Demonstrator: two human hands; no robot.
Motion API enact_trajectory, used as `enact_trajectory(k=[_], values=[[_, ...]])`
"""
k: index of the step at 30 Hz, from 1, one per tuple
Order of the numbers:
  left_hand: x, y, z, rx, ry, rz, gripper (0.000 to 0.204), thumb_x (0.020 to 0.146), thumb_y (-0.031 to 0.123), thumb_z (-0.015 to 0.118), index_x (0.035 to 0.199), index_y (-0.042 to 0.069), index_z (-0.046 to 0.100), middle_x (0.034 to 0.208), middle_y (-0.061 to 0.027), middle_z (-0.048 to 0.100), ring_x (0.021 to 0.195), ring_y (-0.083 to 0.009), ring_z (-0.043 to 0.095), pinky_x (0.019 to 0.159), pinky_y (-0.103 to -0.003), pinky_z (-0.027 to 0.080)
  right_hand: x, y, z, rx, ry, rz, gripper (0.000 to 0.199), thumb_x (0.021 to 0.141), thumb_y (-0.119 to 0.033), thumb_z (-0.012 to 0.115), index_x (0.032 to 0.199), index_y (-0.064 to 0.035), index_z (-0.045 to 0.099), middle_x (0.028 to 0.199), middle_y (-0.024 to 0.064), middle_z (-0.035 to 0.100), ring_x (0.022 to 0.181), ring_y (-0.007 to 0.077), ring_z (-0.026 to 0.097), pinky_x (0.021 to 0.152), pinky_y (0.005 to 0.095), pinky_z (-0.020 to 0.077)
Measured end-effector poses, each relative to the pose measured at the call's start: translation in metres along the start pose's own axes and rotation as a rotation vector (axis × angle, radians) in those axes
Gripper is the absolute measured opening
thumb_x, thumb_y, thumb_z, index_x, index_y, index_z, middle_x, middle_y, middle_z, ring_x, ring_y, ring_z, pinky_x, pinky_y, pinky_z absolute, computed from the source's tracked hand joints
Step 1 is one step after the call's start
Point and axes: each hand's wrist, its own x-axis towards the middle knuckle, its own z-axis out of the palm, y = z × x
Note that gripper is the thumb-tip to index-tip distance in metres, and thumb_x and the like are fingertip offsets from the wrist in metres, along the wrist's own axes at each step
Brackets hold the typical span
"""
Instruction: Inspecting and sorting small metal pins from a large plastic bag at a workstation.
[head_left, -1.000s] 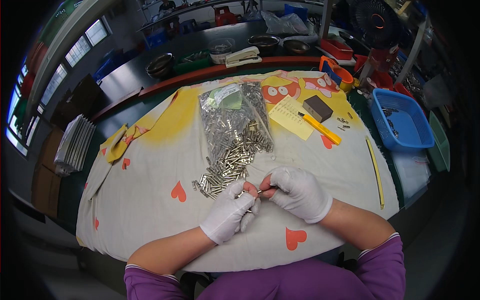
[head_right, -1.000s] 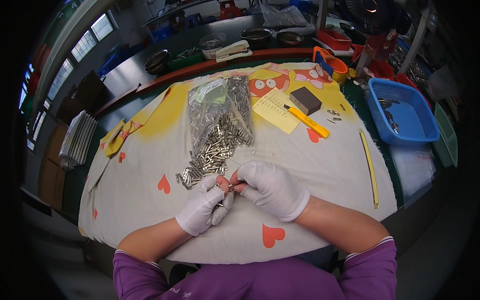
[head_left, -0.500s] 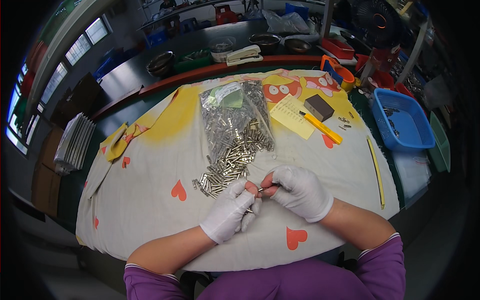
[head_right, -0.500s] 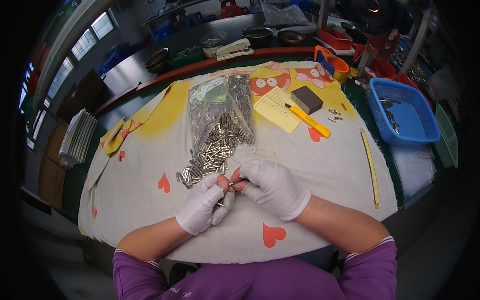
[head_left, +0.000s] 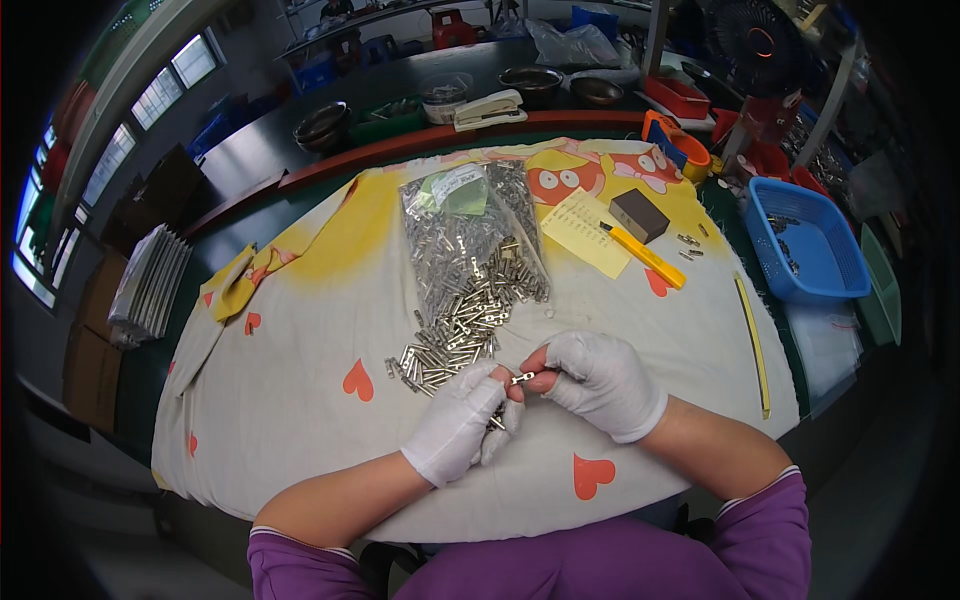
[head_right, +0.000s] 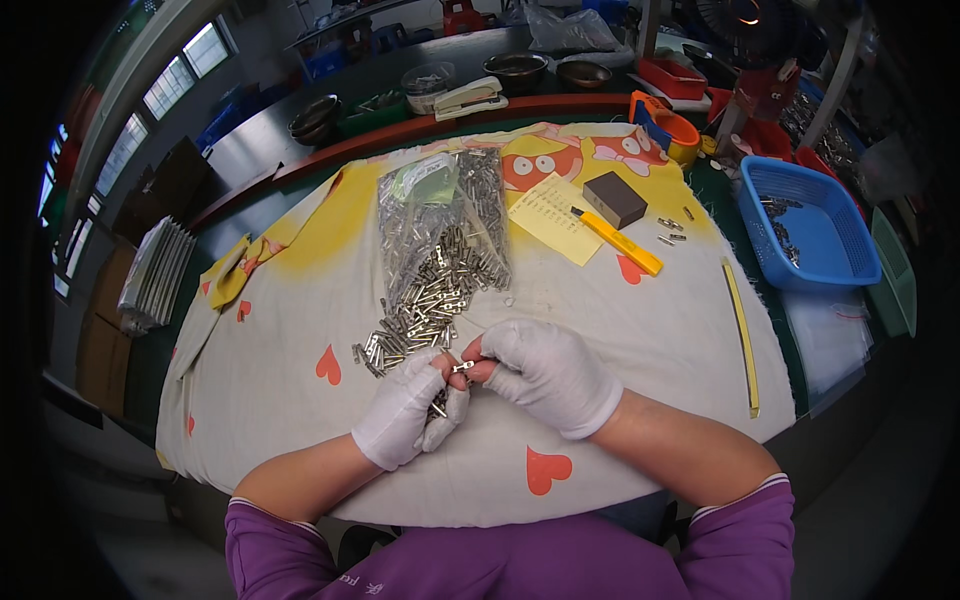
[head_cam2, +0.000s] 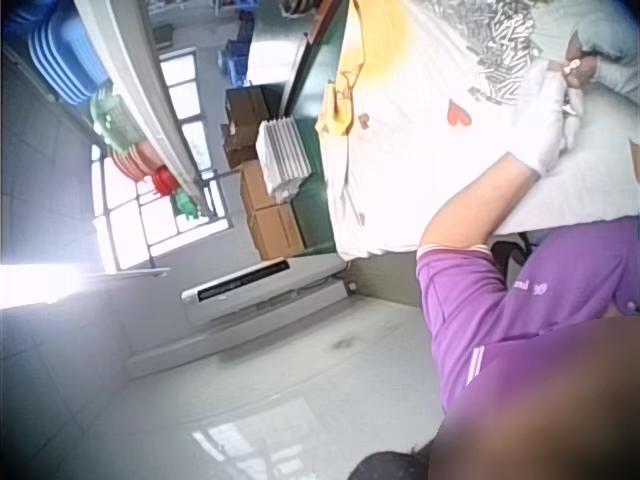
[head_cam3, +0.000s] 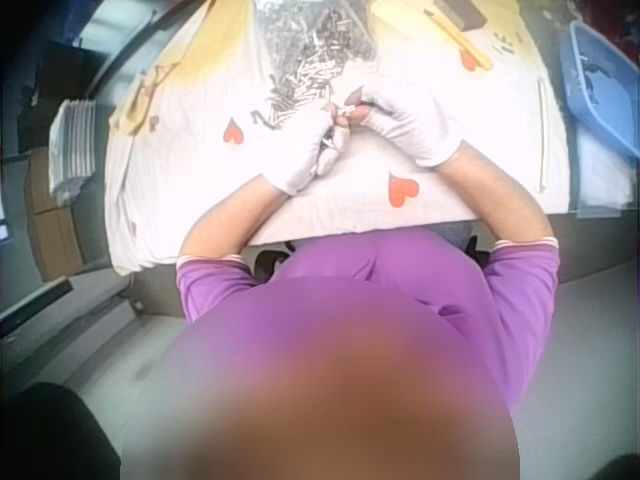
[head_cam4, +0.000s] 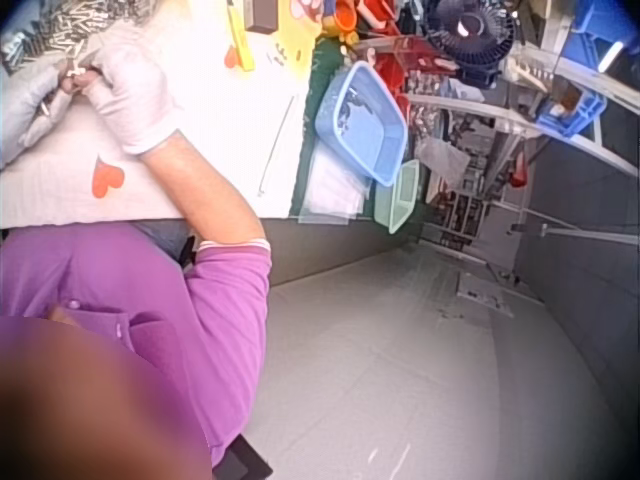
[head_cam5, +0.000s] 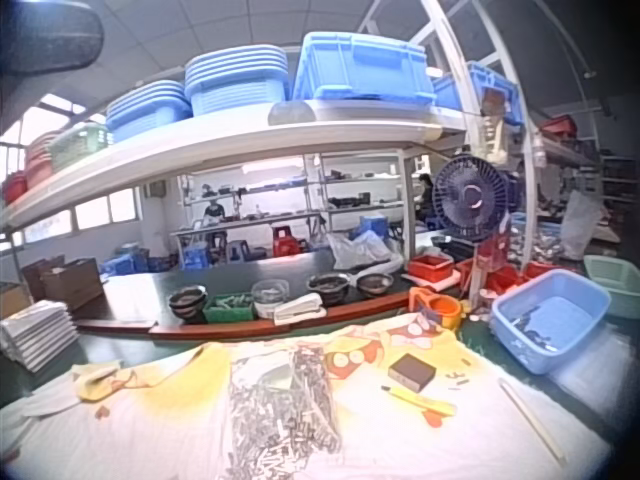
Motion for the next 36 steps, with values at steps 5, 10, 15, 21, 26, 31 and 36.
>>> enact_trajectory(k=[5,10,15,21,26,31,36], values=[[-0.003,0.006,0.001,-0.085,-0.040,-0.050,0.020,0.091,0.029,0.045,0.086,0.009,0.048,0.066,-0.0015,0.050,0.041,-0.0069,0.039,0.036,-0.020,0.028,0.003,0.002,0.000,0.033,-0.099,-0.087,0.013,0.076,-0.013,0.065,0.085,-0.0047,0.061,0.072,0.0102,0.059,0.068,0.0265,0.058,0.062,0.0327,0.0469],[-0.002,0.007,-0.002,-0.115,-0.077,-0.045,0.017,0.090,0.025,0.049,0.086,0.009,0.049,0.064,-0.0032,0.050,0.038,-0.0075,0.036,0.034,-0.020,0.026,0.013,0.006,0.009,-0.180,0.114,-0.118,0.015,0.070,-0.015,0.066,0.081,-0.0044,0.061,0.083,0.0095,0.058,0.077,0.0284,0.056,0.069,0.0366,0.0451],[0.000,0.005,-0.003,-0.222,-0.055,0.005,0.015,0.090,0.022,0.049,0.084,0.008,0.048,0.061,-0.0046,0.049,0.037,-0.0086,0.033,0.032,-0.021,0.025,0.014,0.008,0.004,-0.364,-0.151,-0.276,0.015,0.067,-0.014,0.065,0.077,-0.0052,0.059,0.082,0.0089,0.057,0.079,0.0291,0.055,0.069,0.0384,0.0440],[0.000,0.004,-0.008,-0.221,-0.113,-0.017,0.015,0.090,0.022,0.049,0.087,0.007,0.048,0.063,-0.0032,0.050,0.040,-0.0076,0.039,0.036,-0.020,0.029,0.011,0.000,0.005,-0.376,-0.269,-0.141,0.013,0.066,-0.014,0.066,0.073,-0.0053,0.059,0.074,0.0110,0.057,0.075,0.0301,0.056,0.067,0.0387,0.0449],[0.001,0.002,-0.008,-0.231,-0.066,-0.031,0.011,0.088,0.018,0.053,0.086,0.009,0.048,0.063,-0.0013,0.048,0.042,-0.0063,0.038,0.036,-0.019,0.026,0.009,-0.005,0.002,-0.402,-0.261,-0.031,0.013,0.066,-0.014,0.066,0.072,-0.0051,0.059,0.074,0.0131,0.057,0.075,0.0317,0.056,0.067,0.0396,0.0452],[0.001,0.004,-0.004,-0.199,-0.025,-0.050,0.013,0.088,0.019,0.054,0.084,0.010,0.046,0.061,-0.0008,0.045,0.042,-0.0068,0.037,0.036,-0.020,0.026,0.005,-0.004,-0.003,-0.329,-0.255,0.060,0.011,0.068,-0.013,0.065,0.070,-0.0045,0.059,0.073,0.0135,0.057,0.074,0.0316,0.056,0.067,0.0400,0.0453],[0.000,0.006,-0.003,-0.207,-0.006,-0.060,0.014,0.088,0.019,0.054,0.082,0.010,0.045,0.060,-0.0008,0.042,0.041,-0.0077,0.035,0.035,-0.020,0.026,0.001,-0.001,-0.004,-0.338,-0.285,0.094,0.009,0.070,-0.011,0.062,0.072,-0.0039,0.058,0.073,0.0144,0.057,0.073,0.0316,0.056,0.067,0.0398,0.0451]])
